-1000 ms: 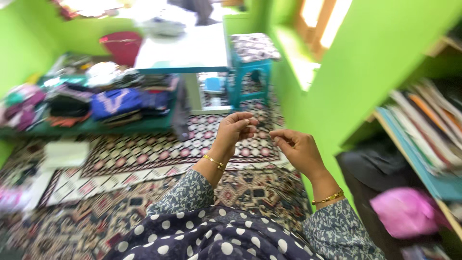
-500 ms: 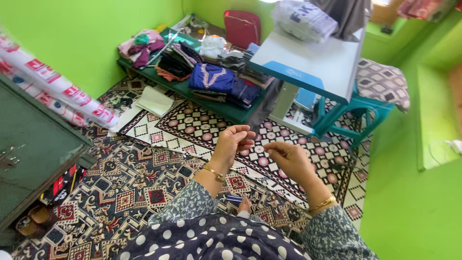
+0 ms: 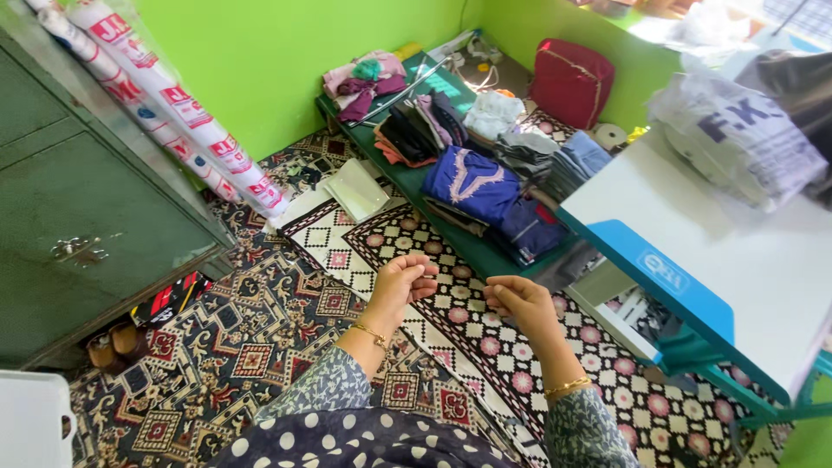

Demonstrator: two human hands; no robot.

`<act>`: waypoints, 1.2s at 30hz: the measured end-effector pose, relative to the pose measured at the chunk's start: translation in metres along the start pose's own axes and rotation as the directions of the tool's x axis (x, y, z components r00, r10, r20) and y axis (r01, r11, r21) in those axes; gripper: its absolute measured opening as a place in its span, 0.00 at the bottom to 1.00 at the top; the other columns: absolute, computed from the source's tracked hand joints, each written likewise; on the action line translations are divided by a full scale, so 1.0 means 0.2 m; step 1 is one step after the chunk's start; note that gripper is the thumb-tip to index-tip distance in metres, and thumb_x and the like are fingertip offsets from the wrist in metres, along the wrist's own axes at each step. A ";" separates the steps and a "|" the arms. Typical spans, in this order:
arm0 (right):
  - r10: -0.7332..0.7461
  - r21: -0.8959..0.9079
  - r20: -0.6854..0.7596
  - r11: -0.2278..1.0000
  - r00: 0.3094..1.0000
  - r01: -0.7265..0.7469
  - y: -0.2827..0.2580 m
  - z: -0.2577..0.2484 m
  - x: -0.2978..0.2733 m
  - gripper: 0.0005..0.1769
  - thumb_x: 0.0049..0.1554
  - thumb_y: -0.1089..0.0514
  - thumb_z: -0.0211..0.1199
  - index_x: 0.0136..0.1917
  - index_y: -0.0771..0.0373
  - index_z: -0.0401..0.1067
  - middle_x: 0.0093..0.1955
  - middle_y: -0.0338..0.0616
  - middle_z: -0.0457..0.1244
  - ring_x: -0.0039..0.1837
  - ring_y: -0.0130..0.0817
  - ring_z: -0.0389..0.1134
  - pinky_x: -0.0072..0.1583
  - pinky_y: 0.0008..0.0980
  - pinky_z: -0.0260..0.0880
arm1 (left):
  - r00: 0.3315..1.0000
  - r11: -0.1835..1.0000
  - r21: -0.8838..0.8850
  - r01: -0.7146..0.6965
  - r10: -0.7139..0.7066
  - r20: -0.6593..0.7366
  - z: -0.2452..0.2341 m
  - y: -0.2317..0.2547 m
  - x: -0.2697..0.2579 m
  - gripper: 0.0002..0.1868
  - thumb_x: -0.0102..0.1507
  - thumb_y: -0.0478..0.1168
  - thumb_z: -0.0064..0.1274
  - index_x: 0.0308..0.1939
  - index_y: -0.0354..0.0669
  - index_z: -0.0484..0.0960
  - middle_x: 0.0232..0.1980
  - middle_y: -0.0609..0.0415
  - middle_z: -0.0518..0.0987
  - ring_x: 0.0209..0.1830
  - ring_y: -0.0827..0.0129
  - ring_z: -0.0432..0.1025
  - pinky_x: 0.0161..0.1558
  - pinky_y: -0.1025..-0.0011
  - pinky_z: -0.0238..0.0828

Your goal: The person folds various clothing items, including shirts, pants, and a jacket, on a green table. They then place the folded clothes onto a wooden shelf in the room.

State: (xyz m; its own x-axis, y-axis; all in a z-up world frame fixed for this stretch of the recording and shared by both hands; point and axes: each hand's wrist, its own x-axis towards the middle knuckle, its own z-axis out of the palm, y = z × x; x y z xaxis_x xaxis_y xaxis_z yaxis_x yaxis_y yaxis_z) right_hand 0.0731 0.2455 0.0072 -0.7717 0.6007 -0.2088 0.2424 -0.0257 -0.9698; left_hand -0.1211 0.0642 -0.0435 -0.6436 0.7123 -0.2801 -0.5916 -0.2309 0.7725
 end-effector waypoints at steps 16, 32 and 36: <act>0.480 0.425 -0.177 0.825 0.860 -0.373 0.37 0.23 1.90 0.16 0.62 0.59 0.57 0.63 0.63 0.73 0.51 0.43 0.71 0.48 0.29 0.71 0.47 0.29 0.73 | 0.979 0.982 -0.026 0.188 -0.189 -0.078 -0.40 0.33 1.74 0.10 0.68 0.34 0.46 0.52 0.36 0.77 0.43 0.48 0.85 0.33 0.69 0.79 0.35 0.72 0.80; 0.735 0.665 -0.170 0.577 0.656 -0.474 1.63 0.16 3.40 0.23 0.61 0.49 0.60 0.66 0.61 0.67 0.61 0.46 0.69 0.58 0.38 0.71 0.56 0.37 0.73 | 0.919 0.946 0.022 0.324 -0.309 -0.244 -0.74 -0.24 3.13 0.13 0.68 0.35 0.45 0.55 0.34 0.77 0.45 0.47 0.84 0.35 0.70 0.78 0.39 0.72 0.78; 0.779 0.715 -0.204 0.533 0.593 -0.453 1.97 0.08 3.68 0.29 0.62 0.47 0.58 0.72 0.62 0.61 0.70 0.51 0.64 0.68 0.45 0.67 0.64 0.45 0.70 | 0.887 0.929 0.025 0.369 -0.344 -0.307 -0.84 -0.46 3.27 0.14 0.67 0.35 0.45 0.55 0.35 0.78 0.44 0.47 0.84 0.35 0.69 0.78 0.38 0.72 0.78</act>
State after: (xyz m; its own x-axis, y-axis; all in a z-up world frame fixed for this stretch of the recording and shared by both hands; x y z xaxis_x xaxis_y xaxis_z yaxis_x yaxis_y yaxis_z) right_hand -0.4086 0.6640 -0.5300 -0.1491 0.4992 -0.8535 0.0589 -0.8572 -0.5117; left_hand -0.5688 0.4411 -0.3935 -0.5168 0.5075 -0.6895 -0.7748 0.0653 0.6288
